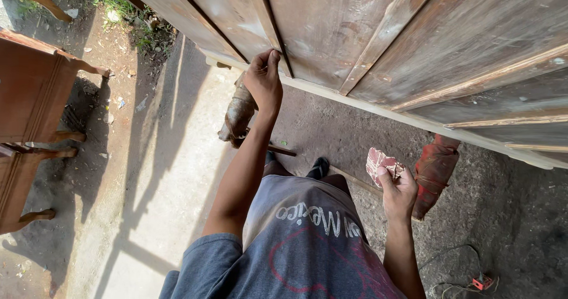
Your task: The person sands the wooden panels and corners of a large furniture frame using a piece of sandpaper held in their hands, repeatedly folding and unfolding the sandpaper as they work across different sections of the wood.
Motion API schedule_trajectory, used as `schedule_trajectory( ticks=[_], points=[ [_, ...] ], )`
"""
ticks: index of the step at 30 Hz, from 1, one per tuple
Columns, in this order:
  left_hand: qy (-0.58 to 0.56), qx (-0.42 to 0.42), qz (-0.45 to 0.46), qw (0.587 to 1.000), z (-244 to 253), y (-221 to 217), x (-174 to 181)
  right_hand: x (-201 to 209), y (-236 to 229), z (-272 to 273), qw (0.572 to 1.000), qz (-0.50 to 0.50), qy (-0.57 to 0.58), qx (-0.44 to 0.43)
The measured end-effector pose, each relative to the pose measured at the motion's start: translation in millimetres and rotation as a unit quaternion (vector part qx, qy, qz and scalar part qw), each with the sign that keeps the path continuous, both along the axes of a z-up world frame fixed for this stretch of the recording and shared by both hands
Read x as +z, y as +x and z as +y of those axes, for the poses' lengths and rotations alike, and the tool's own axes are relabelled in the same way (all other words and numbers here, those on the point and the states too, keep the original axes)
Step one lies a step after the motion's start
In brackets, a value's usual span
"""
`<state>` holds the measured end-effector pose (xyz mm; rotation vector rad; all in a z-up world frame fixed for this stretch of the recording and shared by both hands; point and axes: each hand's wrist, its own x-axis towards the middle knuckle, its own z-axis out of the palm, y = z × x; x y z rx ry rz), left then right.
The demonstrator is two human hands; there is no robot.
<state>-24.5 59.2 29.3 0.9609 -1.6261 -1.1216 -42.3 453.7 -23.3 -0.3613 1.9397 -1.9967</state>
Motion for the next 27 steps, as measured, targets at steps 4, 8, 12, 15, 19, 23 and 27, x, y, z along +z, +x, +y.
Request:
schedule_trajectory(
  ticks=[4,8,12,15,19,23,27],
  points=[
    [-0.052,0.027,-0.038,0.998,-0.4,-4.6,-14.7,7.6,2.4,-9.4,1.000,0.003,0.001,0.008],
    [-0.121,0.036,-0.131,0.983,-16.0,-1.0,-35.2,19.0,10.9,-24.4,1.000,0.010,0.013,0.021],
    [-0.124,0.023,-0.075,0.989,-26.3,6.9,-31.3,38.8,14.6,-56.9,0.999,0.029,0.014,0.008],
    [-0.152,-0.036,-0.006,0.988,-7.4,20.2,-29.0,44.1,38.3,-60.8,0.998,0.006,0.057,-0.020],
    [-0.198,-0.068,0.046,0.977,-24.2,17.9,-13.5,38.9,58.5,-81.6,0.998,0.014,0.056,-0.015],
    [-0.260,-0.082,0.039,0.961,-38.5,23.1,-6.7,37.9,75.8,-97.8,0.997,0.007,0.081,-0.019],
    [-0.358,-0.137,0.023,0.923,-69.8,29.5,-4.0,52.0,86.1,-126.3,0.994,0.012,0.107,-0.035]
  ],
)
